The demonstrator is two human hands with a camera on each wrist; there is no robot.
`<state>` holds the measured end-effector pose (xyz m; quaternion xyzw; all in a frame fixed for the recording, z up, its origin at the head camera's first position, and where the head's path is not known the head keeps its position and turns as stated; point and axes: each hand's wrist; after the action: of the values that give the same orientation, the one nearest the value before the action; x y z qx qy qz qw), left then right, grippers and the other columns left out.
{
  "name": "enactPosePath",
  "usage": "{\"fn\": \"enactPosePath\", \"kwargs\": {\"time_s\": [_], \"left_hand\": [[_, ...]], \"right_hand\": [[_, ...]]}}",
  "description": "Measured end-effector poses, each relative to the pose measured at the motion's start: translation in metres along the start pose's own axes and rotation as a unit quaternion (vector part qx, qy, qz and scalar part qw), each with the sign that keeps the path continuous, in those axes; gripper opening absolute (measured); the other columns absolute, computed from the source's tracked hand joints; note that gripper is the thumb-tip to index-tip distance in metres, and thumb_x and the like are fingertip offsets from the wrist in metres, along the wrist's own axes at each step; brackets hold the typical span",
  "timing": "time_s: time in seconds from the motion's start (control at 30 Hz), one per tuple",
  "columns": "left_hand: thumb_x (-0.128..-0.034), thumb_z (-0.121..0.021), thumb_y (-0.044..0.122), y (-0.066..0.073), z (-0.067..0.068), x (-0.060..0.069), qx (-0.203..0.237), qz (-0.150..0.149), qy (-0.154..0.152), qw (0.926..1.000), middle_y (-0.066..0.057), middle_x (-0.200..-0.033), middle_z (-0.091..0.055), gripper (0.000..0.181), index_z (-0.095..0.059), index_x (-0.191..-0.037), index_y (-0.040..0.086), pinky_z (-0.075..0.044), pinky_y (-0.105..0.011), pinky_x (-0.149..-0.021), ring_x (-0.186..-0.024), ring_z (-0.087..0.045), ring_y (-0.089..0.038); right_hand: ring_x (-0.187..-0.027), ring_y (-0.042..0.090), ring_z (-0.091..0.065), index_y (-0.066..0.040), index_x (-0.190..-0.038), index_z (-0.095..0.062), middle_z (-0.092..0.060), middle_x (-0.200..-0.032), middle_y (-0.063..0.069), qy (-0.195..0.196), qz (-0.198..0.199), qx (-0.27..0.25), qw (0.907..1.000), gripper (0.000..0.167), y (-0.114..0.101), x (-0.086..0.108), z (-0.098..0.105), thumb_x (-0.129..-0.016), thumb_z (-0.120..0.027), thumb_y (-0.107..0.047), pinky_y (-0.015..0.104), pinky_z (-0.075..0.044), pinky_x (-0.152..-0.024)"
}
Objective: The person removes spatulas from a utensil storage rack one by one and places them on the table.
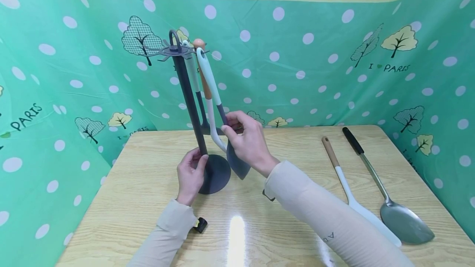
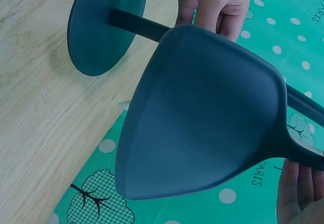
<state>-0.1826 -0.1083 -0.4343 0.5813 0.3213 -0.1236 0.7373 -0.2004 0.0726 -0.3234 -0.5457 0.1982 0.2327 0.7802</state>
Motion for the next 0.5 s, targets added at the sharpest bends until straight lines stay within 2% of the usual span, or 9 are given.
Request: {"fn": "enactPosePath", "kwargs": {"time_s": [0.5], "left_hand": [[-0.0849,-0.066,-0.007,-0.0003,0.0003,0.0001,-0.007,-0.009,0.000,0.9999,-0.022,-0.091,-0.065,0.019,-0.065,-0.104,-0.010,-0.054,-0.047,-0.077,-0.083,-0.063,-0.033]], "right_hand": [[-0.076,0.016,-0.061,-0.006,-0.104,-0.065,-0.065,-0.091,0.006,0.002,-0.016,0.004,0.9999,0.016,-0.0011,-0.0015,0.0000,-0.089,-0.067,-0.007,0.034,-0.054,-0.070]]}}
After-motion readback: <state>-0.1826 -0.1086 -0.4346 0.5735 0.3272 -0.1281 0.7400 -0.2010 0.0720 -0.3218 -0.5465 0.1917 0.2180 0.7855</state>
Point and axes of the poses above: each hand's wrist, its own x-axis away from the middle knuckle, its own z-axis out of the back of the hand, y = z × x
